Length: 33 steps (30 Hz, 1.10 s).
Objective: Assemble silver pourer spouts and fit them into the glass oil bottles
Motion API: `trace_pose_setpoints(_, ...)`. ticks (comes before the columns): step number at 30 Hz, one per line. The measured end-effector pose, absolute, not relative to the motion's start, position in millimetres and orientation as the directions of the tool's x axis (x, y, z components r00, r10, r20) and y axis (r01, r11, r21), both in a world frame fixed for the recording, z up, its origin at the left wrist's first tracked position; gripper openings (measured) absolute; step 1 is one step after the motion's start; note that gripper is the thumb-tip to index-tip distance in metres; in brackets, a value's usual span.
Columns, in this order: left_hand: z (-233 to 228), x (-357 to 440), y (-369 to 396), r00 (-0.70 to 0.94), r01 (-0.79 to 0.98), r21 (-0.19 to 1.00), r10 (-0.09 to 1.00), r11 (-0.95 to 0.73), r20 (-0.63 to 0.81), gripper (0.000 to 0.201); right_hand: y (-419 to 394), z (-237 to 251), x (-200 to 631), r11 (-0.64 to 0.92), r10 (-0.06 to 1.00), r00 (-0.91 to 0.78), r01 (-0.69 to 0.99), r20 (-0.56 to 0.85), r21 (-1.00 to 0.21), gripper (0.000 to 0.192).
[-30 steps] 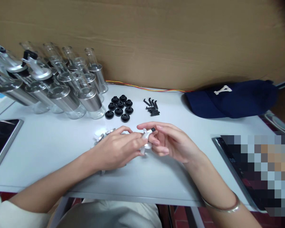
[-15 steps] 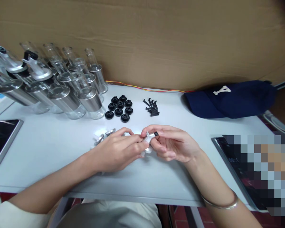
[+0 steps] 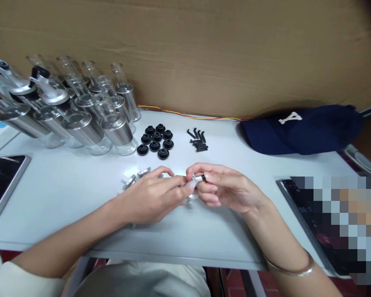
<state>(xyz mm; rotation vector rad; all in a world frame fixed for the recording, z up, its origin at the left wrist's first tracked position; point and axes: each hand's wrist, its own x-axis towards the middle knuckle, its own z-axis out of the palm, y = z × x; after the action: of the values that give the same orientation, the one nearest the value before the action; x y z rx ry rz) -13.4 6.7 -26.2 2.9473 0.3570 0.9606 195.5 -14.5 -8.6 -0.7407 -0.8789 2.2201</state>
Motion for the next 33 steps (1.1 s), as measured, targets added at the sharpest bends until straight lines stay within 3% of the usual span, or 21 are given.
trace_pose_setpoints(6,-25,-13,10,0.764,0.248,0.154,0.291,-0.956,0.576,0.013,-13,-14,183,-0.371,0.890,-0.370,-0.244,-0.268,-0.896,0.033)
trace_pose_setpoints(13,-27,-15,9,0.819,0.317,0.131,0.340,-0.939,0.462,0.016,-11,-18,184,-0.229,0.926,-0.324,-0.063,-0.197,-0.971,0.028)
trace_pose_setpoints(16,-24,-17,11,0.811,0.365,0.269,0.446,-0.891,0.379,0.027,-11,-17,182,-0.185,0.955,-0.244,-0.056,-0.166,-0.981,0.028)
trace_pose_setpoints(19,-20,-21,16,0.766,0.469,0.398,0.587,-0.789,0.261,0.051,-10,-17,182,-0.175,0.970,-0.173,-0.026,-0.168,-0.984,0.024)
trace_pose_setpoints(21,-20,-24,20,0.722,0.574,0.382,0.667,-0.725,0.182,0.061,-10,-17,182,-0.175,0.975,-0.145,-0.012,-0.171,-0.985,0.022)
trace_pose_setpoints(25,-25,-27,27,0.661,0.711,0.293,0.750,-0.640,0.033,0.059,-10,-18,182,-0.175,0.976,-0.136,-0.016,-0.171,-0.984,0.022)
trace_pose_setpoints(33,-26,-25,25,0.659,0.723,0.216,0.749,-0.656,0.070,0.039,-10,-19,182,-0.155,0.981,-0.121,-0.021,-0.151,-0.988,0.022)
